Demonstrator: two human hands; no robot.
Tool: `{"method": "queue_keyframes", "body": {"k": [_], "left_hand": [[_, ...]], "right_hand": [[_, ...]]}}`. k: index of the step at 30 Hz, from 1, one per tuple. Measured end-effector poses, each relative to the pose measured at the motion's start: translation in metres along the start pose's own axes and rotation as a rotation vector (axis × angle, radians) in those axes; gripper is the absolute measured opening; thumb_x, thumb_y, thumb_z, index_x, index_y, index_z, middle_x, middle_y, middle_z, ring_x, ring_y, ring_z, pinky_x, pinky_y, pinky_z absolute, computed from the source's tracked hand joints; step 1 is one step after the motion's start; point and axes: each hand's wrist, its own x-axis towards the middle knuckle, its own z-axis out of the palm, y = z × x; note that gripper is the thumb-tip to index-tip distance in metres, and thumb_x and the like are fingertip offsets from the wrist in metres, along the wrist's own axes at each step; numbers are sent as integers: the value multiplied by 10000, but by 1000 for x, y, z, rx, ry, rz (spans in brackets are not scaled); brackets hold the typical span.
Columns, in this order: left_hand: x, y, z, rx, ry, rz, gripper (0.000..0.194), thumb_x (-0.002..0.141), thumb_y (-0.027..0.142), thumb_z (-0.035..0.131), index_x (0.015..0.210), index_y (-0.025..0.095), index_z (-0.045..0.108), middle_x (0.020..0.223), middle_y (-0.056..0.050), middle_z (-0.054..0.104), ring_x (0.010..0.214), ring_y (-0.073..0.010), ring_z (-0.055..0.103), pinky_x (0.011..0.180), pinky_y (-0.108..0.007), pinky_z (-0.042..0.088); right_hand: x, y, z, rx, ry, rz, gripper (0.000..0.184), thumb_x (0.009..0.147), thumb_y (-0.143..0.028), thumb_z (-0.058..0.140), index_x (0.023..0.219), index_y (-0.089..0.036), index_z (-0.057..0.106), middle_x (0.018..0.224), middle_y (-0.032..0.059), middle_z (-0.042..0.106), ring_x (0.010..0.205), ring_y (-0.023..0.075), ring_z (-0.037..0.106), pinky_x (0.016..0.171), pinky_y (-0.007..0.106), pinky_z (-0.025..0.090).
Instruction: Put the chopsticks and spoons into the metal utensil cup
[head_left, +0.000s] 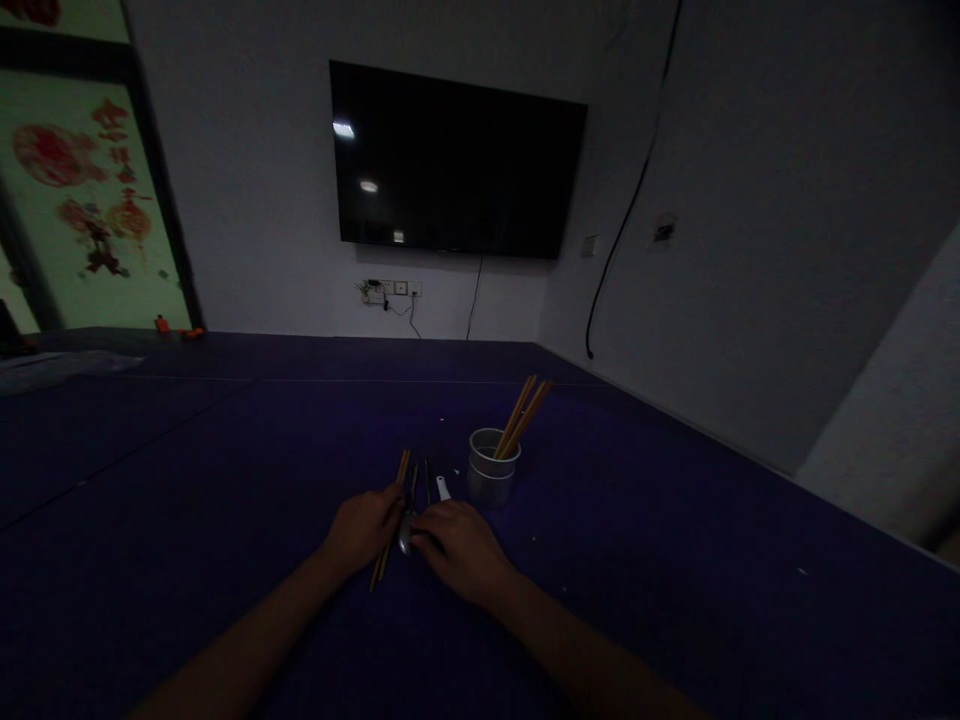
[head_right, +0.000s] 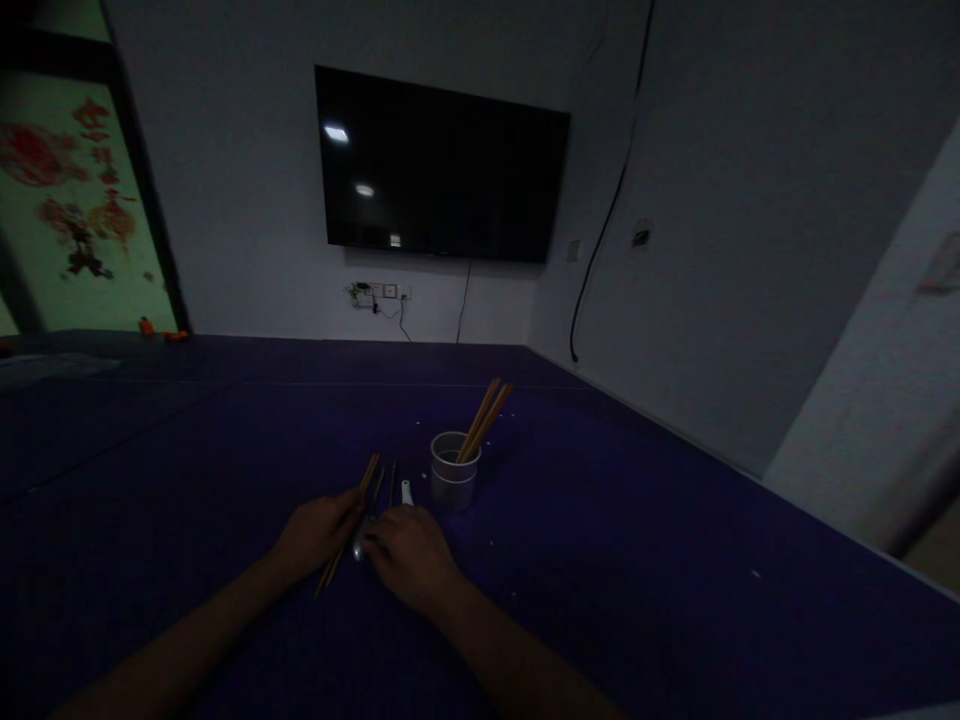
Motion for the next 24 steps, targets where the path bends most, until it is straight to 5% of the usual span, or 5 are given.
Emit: {"method": "queue_keyframes", "body": {"k": [24], "left_hand": [[-1, 2, -4, 12, 0, -73, 299, 921, 354, 306, 942, 206, 566, 849, -44, 692, 796, -174, 650, 656, -246, 432]], "right_hand": [[0, 0, -1, -18, -25, -20, 150, 884, -235, 507, 968, -202, 626, 948, 39, 661, 937, 172, 573, 836, 303, 382]]}}
